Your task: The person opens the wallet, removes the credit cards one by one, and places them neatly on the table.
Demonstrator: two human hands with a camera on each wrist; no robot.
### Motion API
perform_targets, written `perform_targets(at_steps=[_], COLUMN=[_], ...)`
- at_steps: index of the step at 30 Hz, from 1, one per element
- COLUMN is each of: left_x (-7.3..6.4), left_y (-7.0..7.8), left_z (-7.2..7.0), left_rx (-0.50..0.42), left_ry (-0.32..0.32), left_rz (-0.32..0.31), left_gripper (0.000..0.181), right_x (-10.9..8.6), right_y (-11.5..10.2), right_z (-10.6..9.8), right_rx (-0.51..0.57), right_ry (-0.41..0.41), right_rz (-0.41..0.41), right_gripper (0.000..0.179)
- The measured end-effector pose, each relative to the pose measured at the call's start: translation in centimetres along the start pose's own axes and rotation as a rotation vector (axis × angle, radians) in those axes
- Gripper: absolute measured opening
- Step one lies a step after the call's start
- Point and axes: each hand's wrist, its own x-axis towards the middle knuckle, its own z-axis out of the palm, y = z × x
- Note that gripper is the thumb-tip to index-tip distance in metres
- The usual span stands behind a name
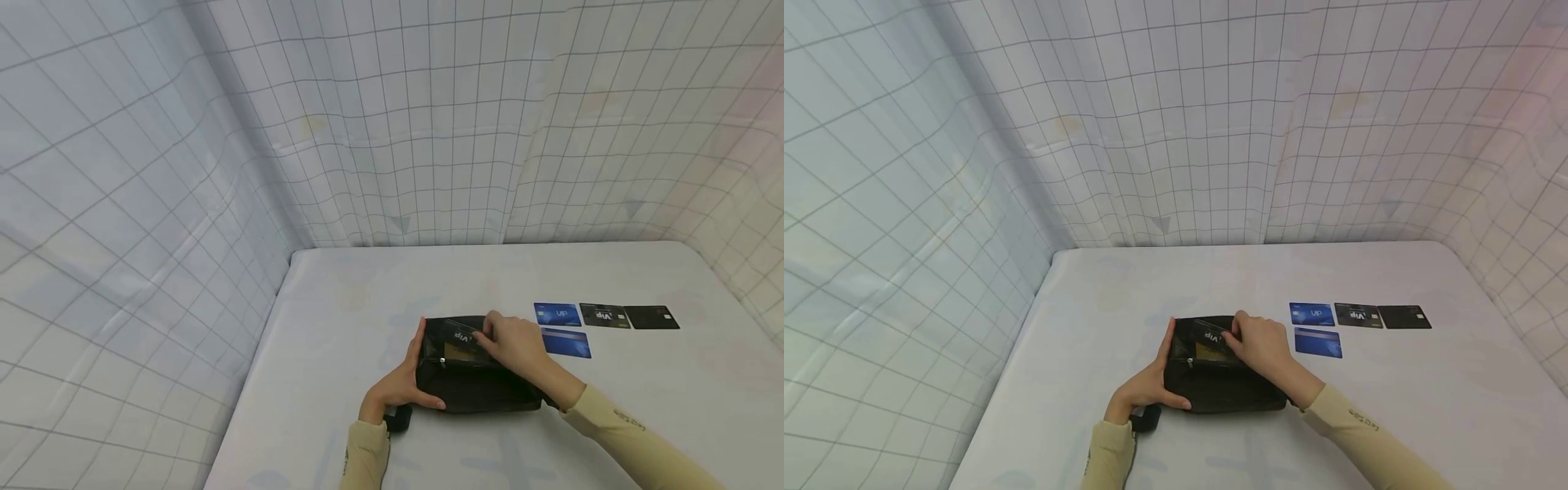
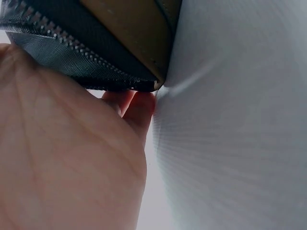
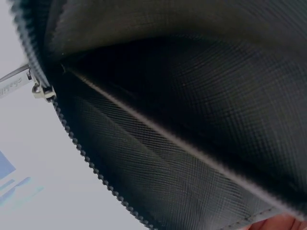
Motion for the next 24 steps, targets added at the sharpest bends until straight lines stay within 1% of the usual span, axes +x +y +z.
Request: perform_targets(at_steps=[4,12,17,24], left_x=[-0.03,0.01,0.07,0.09], left_y=[-0.07,-0.21,-0.29,-0.31], left_z=[-0.04,-0.11,-0.11,-0.12], left_rx=[-0.005,-0.013,-0.007,-0.015], left_ry=[-0.001,-0.008,-0.001,0.0], left_rz=[-0.007,0.003,0.009,0.033], left_gripper=[0.13,0.129,0.13,0.13], right_x=[0.05,0.21,0.34,0.35], right_y=[0.0,0.11,0.21,0.26], right_z=[-0.02,-0.11,-0.19,-0.27], right_rx=[0.006,0.033,0.039,0.065], right_ry=[0.003,-0.033,-0.026,-0.018], right_rz=[0.012,0.06,0.047,0.033], right_gripper=[0.024,0.028,0.03,0.03])
